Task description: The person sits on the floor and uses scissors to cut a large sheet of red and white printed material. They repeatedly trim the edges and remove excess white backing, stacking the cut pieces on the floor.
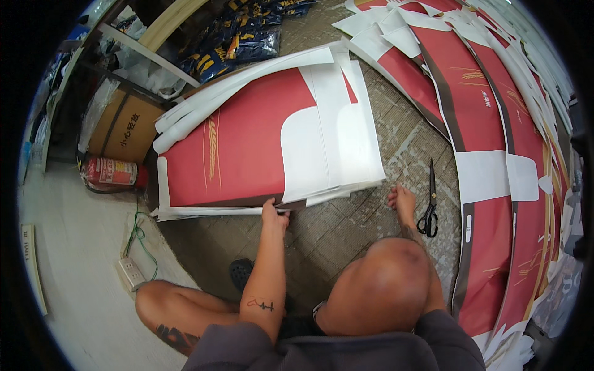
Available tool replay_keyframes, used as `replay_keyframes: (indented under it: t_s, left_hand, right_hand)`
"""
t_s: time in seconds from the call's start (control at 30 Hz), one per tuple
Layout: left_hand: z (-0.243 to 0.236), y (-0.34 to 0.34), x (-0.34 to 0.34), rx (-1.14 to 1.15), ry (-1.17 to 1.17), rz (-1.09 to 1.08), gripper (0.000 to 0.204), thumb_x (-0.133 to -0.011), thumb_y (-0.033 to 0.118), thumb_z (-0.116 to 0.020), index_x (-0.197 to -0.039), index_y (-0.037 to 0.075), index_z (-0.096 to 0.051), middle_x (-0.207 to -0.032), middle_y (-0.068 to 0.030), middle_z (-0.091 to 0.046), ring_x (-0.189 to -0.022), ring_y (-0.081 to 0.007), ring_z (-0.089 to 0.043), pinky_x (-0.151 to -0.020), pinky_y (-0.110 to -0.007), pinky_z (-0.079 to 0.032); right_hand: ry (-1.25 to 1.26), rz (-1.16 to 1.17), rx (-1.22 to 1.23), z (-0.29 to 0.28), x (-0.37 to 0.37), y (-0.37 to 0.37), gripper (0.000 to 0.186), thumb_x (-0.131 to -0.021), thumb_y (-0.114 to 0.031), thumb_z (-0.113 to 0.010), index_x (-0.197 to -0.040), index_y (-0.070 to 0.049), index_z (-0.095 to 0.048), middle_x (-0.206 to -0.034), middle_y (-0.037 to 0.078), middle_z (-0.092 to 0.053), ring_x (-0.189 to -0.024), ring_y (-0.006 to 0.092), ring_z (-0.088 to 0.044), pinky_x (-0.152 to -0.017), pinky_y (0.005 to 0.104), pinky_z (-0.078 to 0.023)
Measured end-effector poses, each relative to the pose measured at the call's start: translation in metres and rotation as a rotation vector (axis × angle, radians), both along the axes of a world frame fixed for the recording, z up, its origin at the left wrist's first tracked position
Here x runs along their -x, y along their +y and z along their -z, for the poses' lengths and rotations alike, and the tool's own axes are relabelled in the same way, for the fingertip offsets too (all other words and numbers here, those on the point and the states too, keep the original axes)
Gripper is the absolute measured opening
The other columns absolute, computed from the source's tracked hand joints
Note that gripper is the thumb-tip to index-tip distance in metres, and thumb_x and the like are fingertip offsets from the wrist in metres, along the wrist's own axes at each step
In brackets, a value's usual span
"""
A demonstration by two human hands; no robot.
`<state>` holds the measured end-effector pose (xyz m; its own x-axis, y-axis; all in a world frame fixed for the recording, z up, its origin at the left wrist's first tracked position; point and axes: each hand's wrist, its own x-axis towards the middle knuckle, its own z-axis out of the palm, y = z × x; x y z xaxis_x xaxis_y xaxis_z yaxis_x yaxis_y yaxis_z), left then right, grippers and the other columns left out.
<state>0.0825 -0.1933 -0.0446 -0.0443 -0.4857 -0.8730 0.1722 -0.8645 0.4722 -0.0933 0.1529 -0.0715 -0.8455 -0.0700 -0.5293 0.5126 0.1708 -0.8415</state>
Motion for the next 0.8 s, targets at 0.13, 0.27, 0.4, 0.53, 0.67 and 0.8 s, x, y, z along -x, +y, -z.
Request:
replay_keyframes:
  t_s: [0.13, 0.27, 0.4, 0.53, 0.67, 0.8]
  left_hand:
    - [-0.016, -0.010, 0.023, -0.004, 0.099, -0.073, 0.029, -0.088, 0.006, -0.054, -0.114, -0.001, -0.046, -0.112, -0.0153, -0.052, -0.099, -0.0290, -0.057, -0.082, -0.047, -0.057]
    - [-0.021, -0.016, 0.035, -0.042, 0.143, -0.135, 0.026, -0.089, 0.004, -0.055, -0.112, -0.003, -0.046, -0.110, -0.0173, -0.052, -0.096, -0.0306, -0.058, -0.082, -0.048, -0.058]
    - [-0.019, -0.021, 0.038, 0.002, 0.156, -0.119, 0.022, -0.090, 0.001, -0.054, -0.110, -0.004, -0.047, -0.109, -0.0173, -0.052, -0.094, -0.0299, -0.059, -0.080, -0.046, -0.059]
    - [-0.012, -0.023, 0.040, 0.014, 0.179, -0.129, 0.021, -0.090, 0.001, -0.054, -0.109, -0.005, -0.047, -0.109, -0.0170, -0.053, -0.092, -0.0293, -0.060, -0.077, -0.043, -0.060]
    - [-0.003, -0.013, 0.036, 0.045, 0.144, -0.107, 0.023, -0.090, 0.002, -0.056, -0.110, -0.005, -0.047, -0.108, -0.0167, -0.053, -0.092, -0.0289, -0.060, -0.074, -0.041, -0.060]
    - [0.006, 0.015, 0.020, 0.079, 0.055, -0.008, 0.029, -0.090, 0.007, -0.058, -0.115, -0.004, -0.047, -0.109, -0.0172, -0.054, -0.093, -0.0292, -0.061, -0.074, -0.041, -0.059]
  right_hand:
    - [-0.115, -0.122, 0.015, -0.005, -0.052, -0.008, 0.034, -0.094, -0.028, -0.055, -0.100, 0.004, -0.062, -0.076, 0.011, -0.066, -0.051, 0.0152, -0.060, -0.048, 0.0266, -0.046]
    - [-0.316, -0.368, 0.218, -0.024, -0.055, -0.051, 0.047, -0.092, -0.036, -0.059, -0.113, 0.006, -0.055, -0.094, 0.016, -0.066, -0.063, 0.0182, -0.065, -0.054, 0.0280, -0.049]
    - [-0.406, -0.339, 0.476, -0.039, -0.025, -0.101, 0.059, -0.090, -0.041, -0.060, -0.124, 0.005, -0.046, -0.110, 0.021, -0.060, -0.077, 0.0228, -0.066, -0.063, 0.0331, -0.051]
    - [-0.536, -0.196, 0.485, -0.036, 0.012, -0.136, 0.056, -0.090, -0.041, -0.060, -0.122, 0.003, -0.046, -0.108, 0.019, -0.059, -0.081, 0.0242, -0.065, -0.066, 0.0357, -0.050]
    - [-0.375, -0.256, 0.349, -0.015, 0.016, -0.152, 0.029, -0.095, -0.029, -0.052, -0.104, -0.001, -0.053, -0.087, 0.011, -0.060, -0.065, 0.0189, -0.058, -0.054, 0.0327, -0.046]
    - [-0.183, -0.144, 0.309, 0.004, -0.002, -0.146, 0.026, -0.099, -0.023, -0.043, -0.088, -0.004, -0.057, -0.067, 0.005, -0.056, -0.048, 0.0153, -0.048, -0.041, 0.0297, -0.037]
